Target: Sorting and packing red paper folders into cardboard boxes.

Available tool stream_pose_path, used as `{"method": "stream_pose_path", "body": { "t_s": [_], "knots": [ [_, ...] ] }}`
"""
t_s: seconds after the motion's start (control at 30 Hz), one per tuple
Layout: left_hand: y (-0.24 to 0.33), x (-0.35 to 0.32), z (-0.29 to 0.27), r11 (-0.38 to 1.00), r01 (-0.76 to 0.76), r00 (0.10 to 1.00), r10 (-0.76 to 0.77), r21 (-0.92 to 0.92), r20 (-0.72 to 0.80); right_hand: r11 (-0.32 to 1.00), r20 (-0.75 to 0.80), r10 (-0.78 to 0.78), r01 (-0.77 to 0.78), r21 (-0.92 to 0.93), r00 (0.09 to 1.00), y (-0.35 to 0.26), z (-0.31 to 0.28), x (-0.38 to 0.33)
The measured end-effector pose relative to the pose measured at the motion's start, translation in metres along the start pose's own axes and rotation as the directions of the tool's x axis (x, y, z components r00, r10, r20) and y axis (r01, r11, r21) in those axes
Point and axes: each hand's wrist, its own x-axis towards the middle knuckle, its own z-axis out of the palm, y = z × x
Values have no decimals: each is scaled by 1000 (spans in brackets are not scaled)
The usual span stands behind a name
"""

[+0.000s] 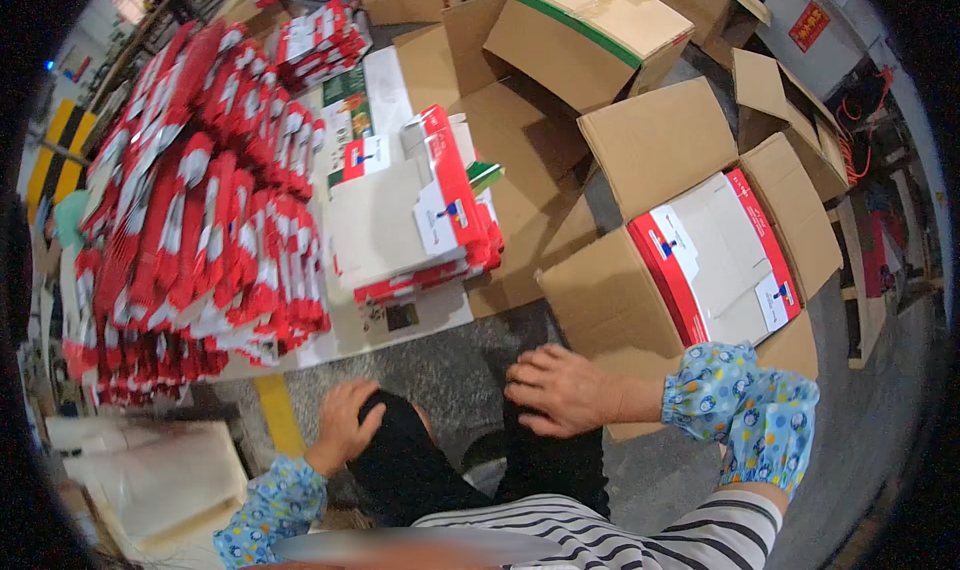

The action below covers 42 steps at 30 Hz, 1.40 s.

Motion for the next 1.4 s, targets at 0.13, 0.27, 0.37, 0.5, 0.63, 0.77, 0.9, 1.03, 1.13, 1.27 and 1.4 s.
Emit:
{"method": "stream_pose_path", "body": {
  "t_s": [0.13,0.27,0.37,0.5,0.63,0.77,0.9,1.03,1.13,1.27,1.4],
  "knots": [
    [-12,37,4,993,43,993,-31,-108,110,989,-16,-48,50,141,999,36,-3,19],
    [-28,60,9,984,77,982,-47,-160,183,968,26,23,-29,248,999,61,0,32],
    [-28,61,7,961,165,942,-86,-223,325,954,85,78,-99,284,993,62,0,37],
    [-11,52,-1,989,140,953,-122,-44,278,927,183,252,-291,237,950,48,-4,40],
    [48,49,-28,968,243,932,-252,66,262,842,150,524,-537,61,838,7,-24,29],
    [110,39,-83,888,419,891,-364,-187,271,776,182,589,-614,147,788,-44,-59,-4],
    [160,37,-145,730,644,741,-522,-228,422,666,287,638,-699,261,715,-78,-109,-41],
    [173,36,-180,565,683,729,-559,-463,394,607,208,734,-761,227,647,-72,-137,-72],
    [178,45,-201,534,640,756,-564,-552,331,570,212,772,-800,187,599,-60,-152,-81],
    [167,59,-225,473,590,766,-584,-654,269,538,191,801,-823,183,567,-58,-161,-71],
    [131,80,-244,501,505,820,-533,-703,209,421,295,822,-868,263,488,-75,-182,-37]
  ]
}}
